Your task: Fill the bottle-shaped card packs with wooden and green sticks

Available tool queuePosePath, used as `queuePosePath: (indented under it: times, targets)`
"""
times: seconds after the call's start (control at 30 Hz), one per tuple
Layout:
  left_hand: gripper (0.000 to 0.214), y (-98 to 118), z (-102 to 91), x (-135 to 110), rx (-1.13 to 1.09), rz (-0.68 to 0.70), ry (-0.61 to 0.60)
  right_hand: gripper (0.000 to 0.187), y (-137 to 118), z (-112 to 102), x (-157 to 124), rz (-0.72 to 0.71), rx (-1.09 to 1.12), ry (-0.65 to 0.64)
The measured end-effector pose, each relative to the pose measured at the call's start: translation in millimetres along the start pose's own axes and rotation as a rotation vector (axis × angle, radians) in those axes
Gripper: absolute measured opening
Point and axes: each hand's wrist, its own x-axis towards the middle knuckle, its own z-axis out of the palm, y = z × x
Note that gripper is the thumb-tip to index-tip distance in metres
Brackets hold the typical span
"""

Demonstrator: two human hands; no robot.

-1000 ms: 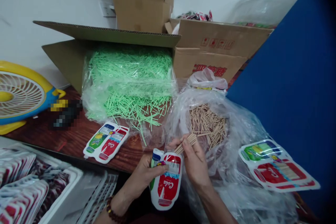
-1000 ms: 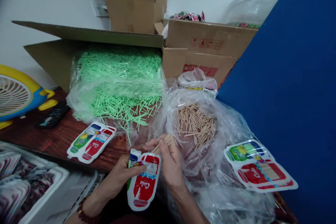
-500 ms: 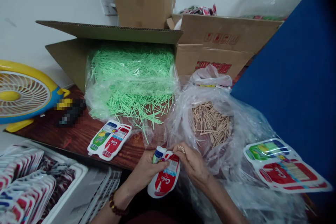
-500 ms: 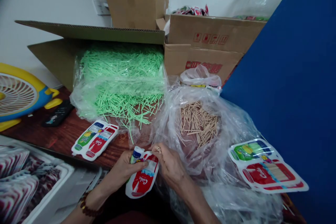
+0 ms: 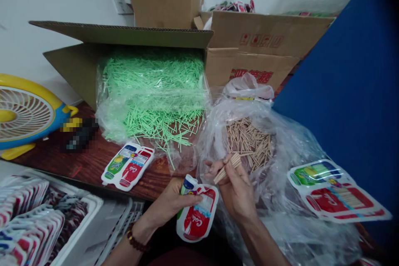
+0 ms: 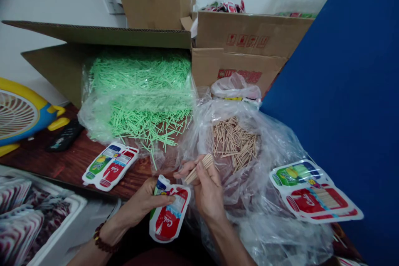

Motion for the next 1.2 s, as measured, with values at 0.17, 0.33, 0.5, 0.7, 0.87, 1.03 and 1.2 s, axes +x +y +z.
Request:
queuePosePath:
  times: [0.17,0.33,0.5,0.7,0.87,1.03,1.2]
  targets:
    - [0.013,-0.3,1.1,0.8,-0.068,0.018,-0.023,0.019,14.4,11.6,-5.2,0.083,0.057,0.062]
    - [0.016,-1.3,0.7,0.7,-0.120,-0.004,-0.036,0.017,23.1,7.9,-10.2,0.117,0.067,0.073]
    - [0.015,-5.6,-0.2,2.7,-0.146,-0.008,0.001,0.015,22.7,-2.7,-15.9,0.174,0.033,0.000]
    - [0.018,-4.1,1.1,4.9,-0.114,-0.004,0.027,0.022,19.1,-15.9,-11.4,0.180,-0.149,-0.208]
    - [0.015,-3.3,1.4,7.4,-0.118,0.040,0.024,0.033,6.5,-25.4,-8.9,0.040,-0.553,-0.268]
    - [0.010,-10.0,-0.1,10.6,-0.137,0.089,0.055,0.041,-2.9,-33.7,-17.7,0.066,-0.879,-0.465]
    - [0.015,-11.8,-0.6,11.0,-0.080,0.106,0.090,0.034,1.4,-38.8,-16.9,0.102,-0.594,-0.306]
